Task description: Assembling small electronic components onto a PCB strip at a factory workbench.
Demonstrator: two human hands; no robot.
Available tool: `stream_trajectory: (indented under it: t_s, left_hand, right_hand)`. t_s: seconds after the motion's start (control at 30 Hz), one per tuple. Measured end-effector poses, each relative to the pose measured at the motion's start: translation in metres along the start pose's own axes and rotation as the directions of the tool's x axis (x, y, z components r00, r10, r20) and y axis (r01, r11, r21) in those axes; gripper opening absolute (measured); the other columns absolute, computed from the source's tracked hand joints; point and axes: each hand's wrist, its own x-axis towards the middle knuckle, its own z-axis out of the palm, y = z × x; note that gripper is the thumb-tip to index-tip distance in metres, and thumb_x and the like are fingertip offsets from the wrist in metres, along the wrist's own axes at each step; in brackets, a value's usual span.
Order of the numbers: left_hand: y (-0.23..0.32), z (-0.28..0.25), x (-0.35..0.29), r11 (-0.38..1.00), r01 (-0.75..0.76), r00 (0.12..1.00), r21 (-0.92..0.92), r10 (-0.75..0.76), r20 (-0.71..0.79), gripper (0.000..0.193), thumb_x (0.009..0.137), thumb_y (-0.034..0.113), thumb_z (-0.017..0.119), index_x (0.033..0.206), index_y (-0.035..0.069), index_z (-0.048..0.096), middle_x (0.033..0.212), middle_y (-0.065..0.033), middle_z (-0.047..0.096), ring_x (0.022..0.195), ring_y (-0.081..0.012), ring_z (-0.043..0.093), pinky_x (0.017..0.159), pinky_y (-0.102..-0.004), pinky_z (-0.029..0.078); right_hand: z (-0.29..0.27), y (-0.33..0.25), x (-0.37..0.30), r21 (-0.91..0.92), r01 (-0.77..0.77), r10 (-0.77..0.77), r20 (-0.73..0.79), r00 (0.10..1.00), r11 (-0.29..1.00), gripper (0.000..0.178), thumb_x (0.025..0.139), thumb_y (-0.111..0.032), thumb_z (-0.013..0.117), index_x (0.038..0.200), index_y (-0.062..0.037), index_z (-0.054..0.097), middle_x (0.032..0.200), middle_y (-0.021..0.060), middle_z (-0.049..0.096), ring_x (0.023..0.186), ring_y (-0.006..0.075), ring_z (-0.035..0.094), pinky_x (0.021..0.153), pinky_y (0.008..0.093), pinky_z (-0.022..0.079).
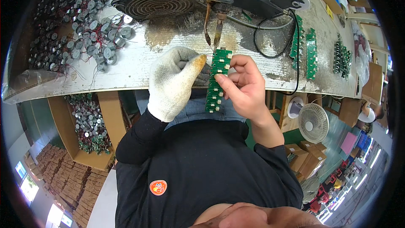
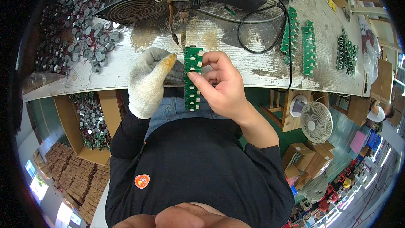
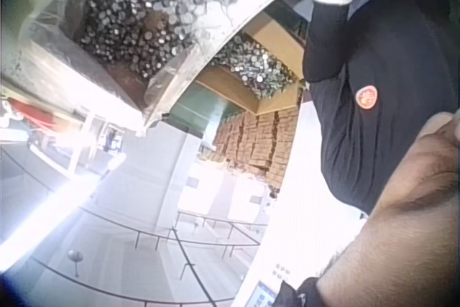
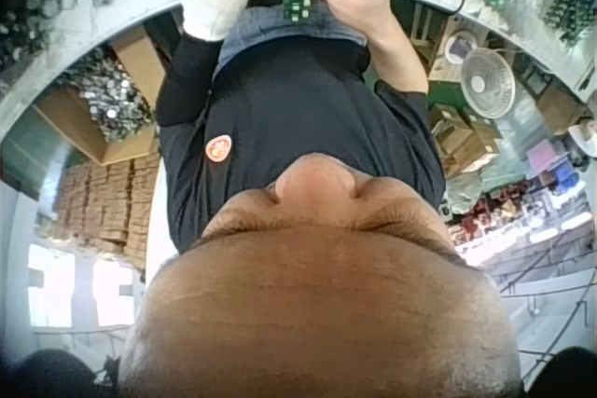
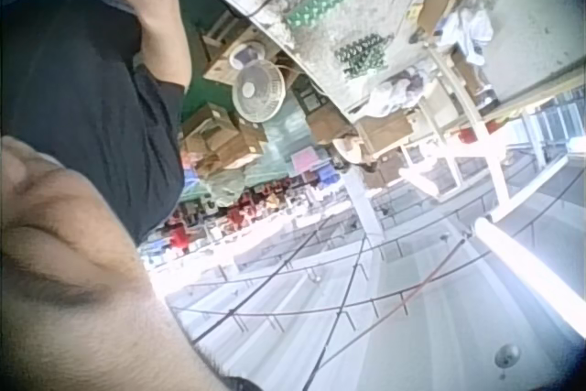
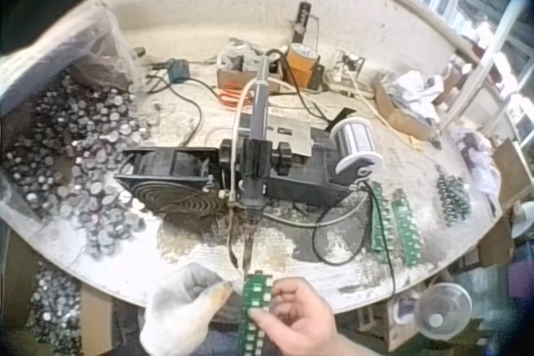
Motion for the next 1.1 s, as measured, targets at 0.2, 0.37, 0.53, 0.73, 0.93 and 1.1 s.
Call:
stream_trajectory:
  t_s: [0.2, 0.37, 0.53, 0.73, 0.93, 1.1]
  left_hand:
    - [0.007, 0.002, 0.001, 0.998, 0.048, 0.999, -0.028, -0.048, 0.014, 0.024, 0.088, 0.017, 0.066, 0.093, -0.005, 0.060, 0.079, -0.0094, 0.066, 0.069, -0.0123, 0.065, 0.060, -0.0250, 0.052]
    - [0.004, 0.002, 0.000, 0.996, 0.045, 0.999, -0.076, -0.044, 0.018, 0.026, 0.089, 0.018, 0.065, 0.096, -0.006, 0.058, 0.081, -0.0107, 0.066, 0.070, -0.0142, 0.065, 0.060, -0.0256, 0.052]
    - [0.003, -0.001, 0.000, 0.993, 0.054, 0.998, -0.109, -0.049, 0.045, 0.026, 0.090, 0.018, 0.064, 0.098, -0.006, 0.056, 0.084, -0.0117, 0.065, 0.072, -0.0147, 0.065, 0.062, -0.0257, 0.052]
    - [-0.009, -0.014, 0.002, 0.985, -0.166, 0.986, 0.050, 0.166, -0.002, 0.033, 0.084, 0.018, 0.071, 0.106, -0.005, 0.060, 0.094, -0.0112, 0.066, 0.080, -0.0126, 0.063, 0.068, -0.0254, 0.051]
    - [0.003, -0.077, 0.007, 0.677, -0.331, 0.757, 0.658, 0.607, -0.243, 0.028, 0.077, 0.003, 0.072, 0.103, -0.003, 0.062, 0.095, -0.0069, 0.067, 0.070, -0.0065, 0.059, 0.061, -0.0193, 0.047]
    - [0.041, -0.104, 0.015, 0.281, -0.246, 0.651, 0.927, 0.757, -0.057, 0.035, 0.075, 0.012, 0.073, 0.106, 0.002, 0.062, 0.095, -0.0131, 0.066, 0.083, -0.0292, 0.064, 0.076, -0.0330, 0.051]
  right_hand:
    - [-0.001, -0.001, 0.001, -0.015, 0.019, -0.019, -0.003, 1.000, 1.000, 0.027, 0.087, 0.002, 0.062, 0.108, 0.0024, 0.044, 0.092, 0.0056, 0.056, 0.062, 0.0021, 0.054, 0.051, 0.0171, 0.039]
    - [0.000, -0.001, 0.002, -0.016, 0.010, -0.010, -0.010, 1.000, 1.000, 0.027, 0.087, 0.001, 0.062, 0.107, 0.0023, 0.045, 0.090, 0.0050, 0.056, 0.062, 0.0020, 0.054, 0.051, 0.0171, 0.039]
    - [0.000, 0.004, 0.000, -0.050, -0.001, 0.000, -0.011, 1.000, 0.999, 0.027, 0.087, 0.002, 0.062, 0.108, 0.0019, 0.045, 0.092, 0.0060, 0.059, 0.061, 0.0030, 0.055, 0.051, 0.0175, 0.038]
    - [-0.003, -0.003, 0.003, 0.038, -0.104, 0.106, -0.084, 0.991, 0.994, 0.033, 0.093, -0.006, 0.058, 0.120, -0.0040, 0.040, 0.076, 0.0027, 0.058, 0.050, 0.0050, 0.049, 0.040, 0.0197, 0.036]
    - [-0.015, 0.002, 0.011, 0.044, 0.021, -0.019, -0.039, 0.999, 0.999, 0.051, 0.084, 0.007, 0.062, 0.127, 0.0032, 0.036, 0.111, 0.0111, 0.055, 0.082, 0.0077, 0.057, 0.056, 0.0175, 0.046]
    - [-0.006, 0.014, 0.011, 0.045, 0.087, -0.085, -0.042, 0.996, 0.995, 0.059, 0.080, 0.012, 0.064, 0.132, 0.0055, 0.035, 0.117, 0.0130, 0.055, 0.096, 0.0128, 0.058, 0.075, 0.0207, 0.047]
